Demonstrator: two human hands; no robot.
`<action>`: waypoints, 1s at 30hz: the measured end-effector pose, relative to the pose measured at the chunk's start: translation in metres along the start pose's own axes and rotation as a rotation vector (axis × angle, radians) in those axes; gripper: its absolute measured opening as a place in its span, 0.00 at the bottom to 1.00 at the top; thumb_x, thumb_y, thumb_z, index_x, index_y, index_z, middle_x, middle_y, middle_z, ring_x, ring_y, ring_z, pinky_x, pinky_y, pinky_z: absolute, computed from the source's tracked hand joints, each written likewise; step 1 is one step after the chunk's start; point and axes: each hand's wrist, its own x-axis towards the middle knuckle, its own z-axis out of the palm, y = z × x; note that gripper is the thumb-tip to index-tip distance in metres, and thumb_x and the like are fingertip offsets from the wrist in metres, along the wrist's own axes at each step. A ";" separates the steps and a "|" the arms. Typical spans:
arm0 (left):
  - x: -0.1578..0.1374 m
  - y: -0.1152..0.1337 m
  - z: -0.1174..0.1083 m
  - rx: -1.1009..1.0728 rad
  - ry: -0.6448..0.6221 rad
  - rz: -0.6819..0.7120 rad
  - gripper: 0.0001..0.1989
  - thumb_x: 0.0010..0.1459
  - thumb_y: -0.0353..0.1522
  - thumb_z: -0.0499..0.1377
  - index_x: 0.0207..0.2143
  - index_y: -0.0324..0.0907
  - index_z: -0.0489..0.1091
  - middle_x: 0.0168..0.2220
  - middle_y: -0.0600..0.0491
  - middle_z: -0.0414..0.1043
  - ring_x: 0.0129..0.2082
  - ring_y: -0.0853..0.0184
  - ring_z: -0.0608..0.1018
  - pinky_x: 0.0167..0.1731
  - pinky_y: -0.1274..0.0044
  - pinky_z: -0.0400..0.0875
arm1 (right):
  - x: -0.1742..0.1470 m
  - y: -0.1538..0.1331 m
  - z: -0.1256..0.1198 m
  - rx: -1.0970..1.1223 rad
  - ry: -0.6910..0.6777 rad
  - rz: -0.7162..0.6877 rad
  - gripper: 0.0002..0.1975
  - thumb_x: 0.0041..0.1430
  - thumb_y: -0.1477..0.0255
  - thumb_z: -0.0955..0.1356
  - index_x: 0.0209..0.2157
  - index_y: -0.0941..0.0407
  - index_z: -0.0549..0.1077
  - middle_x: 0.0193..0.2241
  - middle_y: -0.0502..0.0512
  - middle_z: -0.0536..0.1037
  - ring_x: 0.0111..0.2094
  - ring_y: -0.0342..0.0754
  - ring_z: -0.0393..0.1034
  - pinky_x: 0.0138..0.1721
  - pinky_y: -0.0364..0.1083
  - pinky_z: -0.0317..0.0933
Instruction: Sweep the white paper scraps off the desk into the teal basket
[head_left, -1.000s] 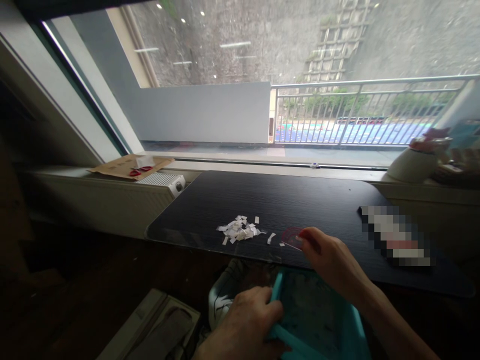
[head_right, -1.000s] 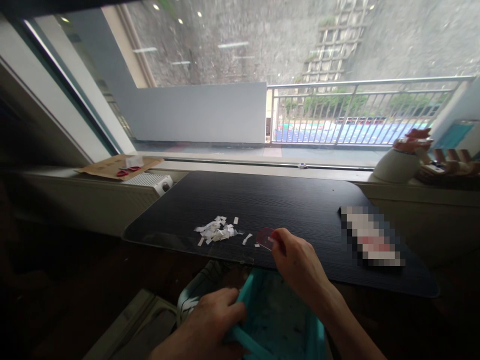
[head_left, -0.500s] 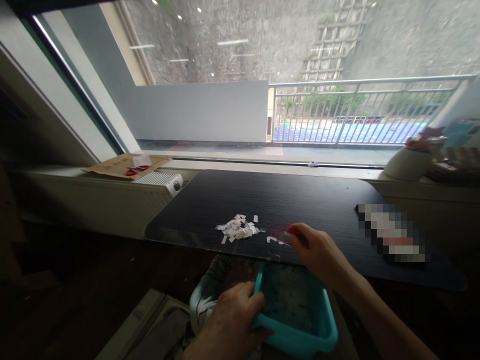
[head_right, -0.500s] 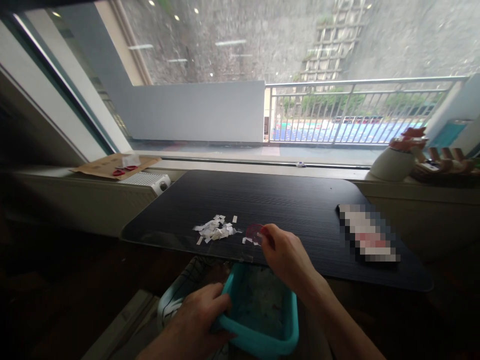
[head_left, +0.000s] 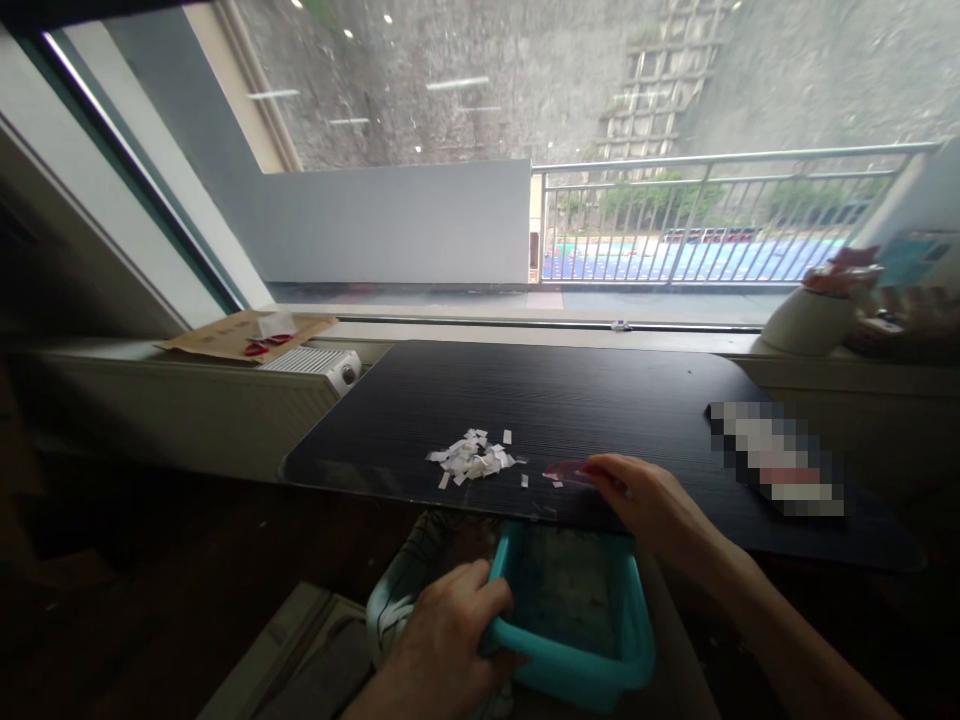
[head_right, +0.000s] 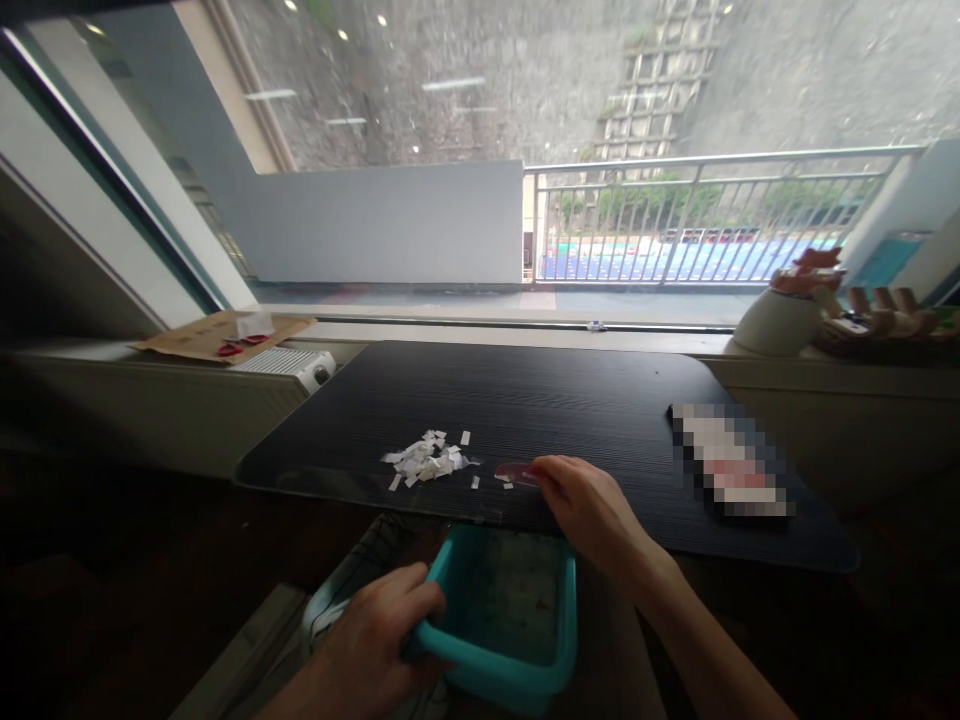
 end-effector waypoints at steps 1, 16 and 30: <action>-0.001 -0.001 -0.001 -0.004 -0.002 -0.007 0.10 0.46 0.26 0.64 0.27 0.42 0.64 0.31 0.57 0.64 0.34 0.66 0.69 0.30 0.77 0.57 | -0.004 0.002 -0.002 0.016 -0.016 -0.009 0.11 0.61 0.72 0.62 0.41 0.53 0.74 0.38 0.52 0.79 0.37 0.47 0.73 0.39 0.42 0.62; 0.000 0.008 -0.015 -0.031 -0.043 -0.086 0.11 0.48 0.28 0.66 0.27 0.43 0.64 0.31 0.57 0.65 0.34 0.65 0.69 0.32 0.77 0.58 | -0.036 0.004 -0.022 0.008 -0.078 -0.105 0.12 0.63 0.72 0.61 0.40 0.53 0.75 0.37 0.54 0.78 0.37 0.46 0.72 0.39 0.43 0.65; -0.003 0.000 -0.006 0.001 -0.007 -0.063 0.11 0.46 0.26 0.66 0.28 0.42 0.64 0.31 0.57 0.64 0.34 0.65 0.69 0.31 0.77 0.58 | 0.012 -0.004 0.006 -0.035 -0.051 -0.244 0.12 0.63 0.74 0.61 0.41 0.54 0.75 0.38 0.55 0.79 0.40 0.47 0.71 0.41 0.44 0.64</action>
